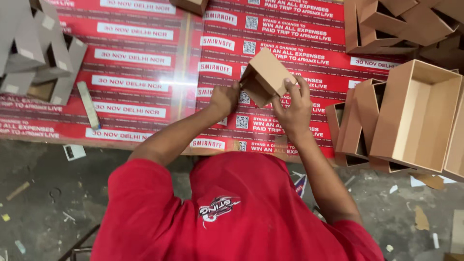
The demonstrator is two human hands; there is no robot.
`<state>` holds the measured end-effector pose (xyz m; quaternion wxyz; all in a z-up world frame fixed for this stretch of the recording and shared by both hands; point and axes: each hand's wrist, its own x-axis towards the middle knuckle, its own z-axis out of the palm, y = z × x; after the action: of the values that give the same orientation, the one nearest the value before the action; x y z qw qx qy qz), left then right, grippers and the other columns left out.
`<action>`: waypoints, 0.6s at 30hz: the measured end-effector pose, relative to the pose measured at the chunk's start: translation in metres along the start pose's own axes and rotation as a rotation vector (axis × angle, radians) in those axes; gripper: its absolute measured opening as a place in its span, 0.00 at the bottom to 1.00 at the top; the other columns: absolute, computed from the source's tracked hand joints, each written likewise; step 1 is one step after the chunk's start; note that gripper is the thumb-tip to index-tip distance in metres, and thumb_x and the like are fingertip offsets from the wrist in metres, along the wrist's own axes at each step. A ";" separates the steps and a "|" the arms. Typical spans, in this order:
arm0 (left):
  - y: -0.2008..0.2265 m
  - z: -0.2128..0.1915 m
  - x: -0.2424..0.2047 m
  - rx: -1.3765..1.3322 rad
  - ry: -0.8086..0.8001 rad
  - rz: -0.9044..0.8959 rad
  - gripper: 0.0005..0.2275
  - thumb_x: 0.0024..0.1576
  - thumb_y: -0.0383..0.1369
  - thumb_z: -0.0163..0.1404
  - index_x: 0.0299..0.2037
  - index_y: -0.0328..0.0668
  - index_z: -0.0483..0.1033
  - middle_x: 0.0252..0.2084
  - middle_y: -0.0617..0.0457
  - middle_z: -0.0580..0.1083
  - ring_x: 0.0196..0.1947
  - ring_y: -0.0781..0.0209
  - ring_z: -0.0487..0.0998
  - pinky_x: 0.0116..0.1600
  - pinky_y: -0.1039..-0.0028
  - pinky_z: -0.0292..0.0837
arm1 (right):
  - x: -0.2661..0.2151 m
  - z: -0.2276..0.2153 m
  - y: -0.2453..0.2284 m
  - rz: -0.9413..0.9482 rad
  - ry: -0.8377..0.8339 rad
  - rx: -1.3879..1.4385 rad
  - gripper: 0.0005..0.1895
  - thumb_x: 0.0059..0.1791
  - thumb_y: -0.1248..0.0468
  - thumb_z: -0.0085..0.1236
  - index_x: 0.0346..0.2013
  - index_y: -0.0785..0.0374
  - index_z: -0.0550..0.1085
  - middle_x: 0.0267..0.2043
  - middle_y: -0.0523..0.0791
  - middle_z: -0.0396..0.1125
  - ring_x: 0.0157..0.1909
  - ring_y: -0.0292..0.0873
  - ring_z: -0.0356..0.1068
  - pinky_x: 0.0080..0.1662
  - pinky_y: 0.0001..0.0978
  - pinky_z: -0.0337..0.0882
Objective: The person repeatedly sands the edges and surfaces of small rectangular cardboard pieces using a sanding block. They handle each piece one at a time, turning it over to sand multiple sides, then place the sanded pieces into a larger cardboard box.
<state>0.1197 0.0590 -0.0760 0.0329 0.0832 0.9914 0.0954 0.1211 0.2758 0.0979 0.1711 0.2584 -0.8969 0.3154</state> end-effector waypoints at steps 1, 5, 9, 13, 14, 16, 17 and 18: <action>0.011 0.002 0.000 -0.039 -0.013 0.011 0.12 0.59 0.29 0.47 0.53 0.42 0.69 0.25 0.46 0.79 0.25 0.51 0.82 0.26 0.61 0.73 | -0.002 0.002 0.005 0.016 -0.017 0.013 0.22 0.49 0.65 0.66 0.54 0.70 0.71 0.61 0.59 0.63 0.52 0.60 0.75 0.49 0.44 0.80; 0.076 0.009 -0.012 0.028 -0.211 0.039 0.18 0.60 0.30 0.46 0.60 0.36 0.66 0.31 0.47 0.80 0.29 0.50 0.83 0.30 0.61 0.77 | 0.013 0.015 0.022 0.044 -0.027 -0.109 0.20 0.48 0.69 0.67 0.53 0.70 0.73 0.59 0.57 0.65 0.51 0.63 0.75 0.48 0.49 0.76; 0.087 0.008 -0.027 -0.568 -0.389 -0.121 0.16 0.65 0.39 0.43 0.59 0.41 0.66 0.38 0.41 0.78 0.38 0.43 0.82 0.43 0.52 0.73 | 0.052 0.001 0.062 -0.042 0.123 0.018 0.23 0.53 0.69 0.66 0.61 0.67 0.70 0.65 0.60 0.57 0.64 0.62 0.66 0.59 0.42 0.76; 0.043 -0.001 -0.056 -0.841 -0.268 -0.062 0.13 0.65 0.36 0.46 0.53 0.34 0.71 0.43 0.35 0.78 0.44 0.39 0.80 0.47 0.53 0.73 | 0.067 0.028 0.071 -0.137 0.271 -0.248 0.43 0.46 0.57 0.72 0.71 0.70 0.63 0.71 0.69 0.50 0.72 0.66 0.53 0.66 0.53 0.66; 0.033 -0.003 -0.065 -0.881 -0.239 -0.052 0.13 0.64 0.36 0.47 0.52 0.34 0.73 0.44 0.35 0.78 0.44 0.40 0.80 0.48 0.54 0.73 | 0.059 0.045 0.062 0.128 0.034 -0.154 0.39 0.49 0.53 0.72 0.68 0.66 0.66 0.68 0.63 0.58 0.69 0.61 0.60 0.66 0.50 0.67; 0.017 -0.006 -0.077 -0.956 -0.192 -0.142 0.12 0.64 0.34 0.48 0.52 0.34 0.75 0.44 0.35 0.79 0.45 0.42 0.81 0.49 0.56 0.73 | 0.040 0.075 0.044 0.248 -0.309 0.045 0.35 0.48 0.51 0.69 0.62 0.67 0.70 0.57 0.59 0.70 0.57 0.60 0.70 0.56 0.51 0.70; 0.011 -0.007 -0.080 -0.989 -0.175 -0.241 0.12 0.64 0.33 0.47 0.52 0.34 0.75 0.44 0.35 0.79 0.44 0.44 0.82 0.50 0.58 0.74 | 0.032 0.087 0.037 0.269 -0.485 -0.020 0.35 0.46 0.47 0.71 0.56 0.70 0.72 0.40 0.57 0.72 0.44 0.56 0.75 0.50 0.46 0.75; 0.009 -0.007 -0.085 -1.027 -0.162 -0.344 0.12 0.64 0.32 0.47 0.53 0.35 0.76 0.44 0.36 0.80 0.44 0.45 0.82 0.50 0.59 0.74 | 0.024 0.096 0.032 0.173 -0.565 -0.179 0.29 0.46 0.48 0.69 0.50 0.67 0.75 0.39 0.55 0.73 0.42 0.55 0.75 0.48 0.48 0.74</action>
<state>0.2039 0.0516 -0.0636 0.1606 -0.0999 0.8109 0.5537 0.0693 0.2258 0.0222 -0.0905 0.2423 -0.9519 0.1642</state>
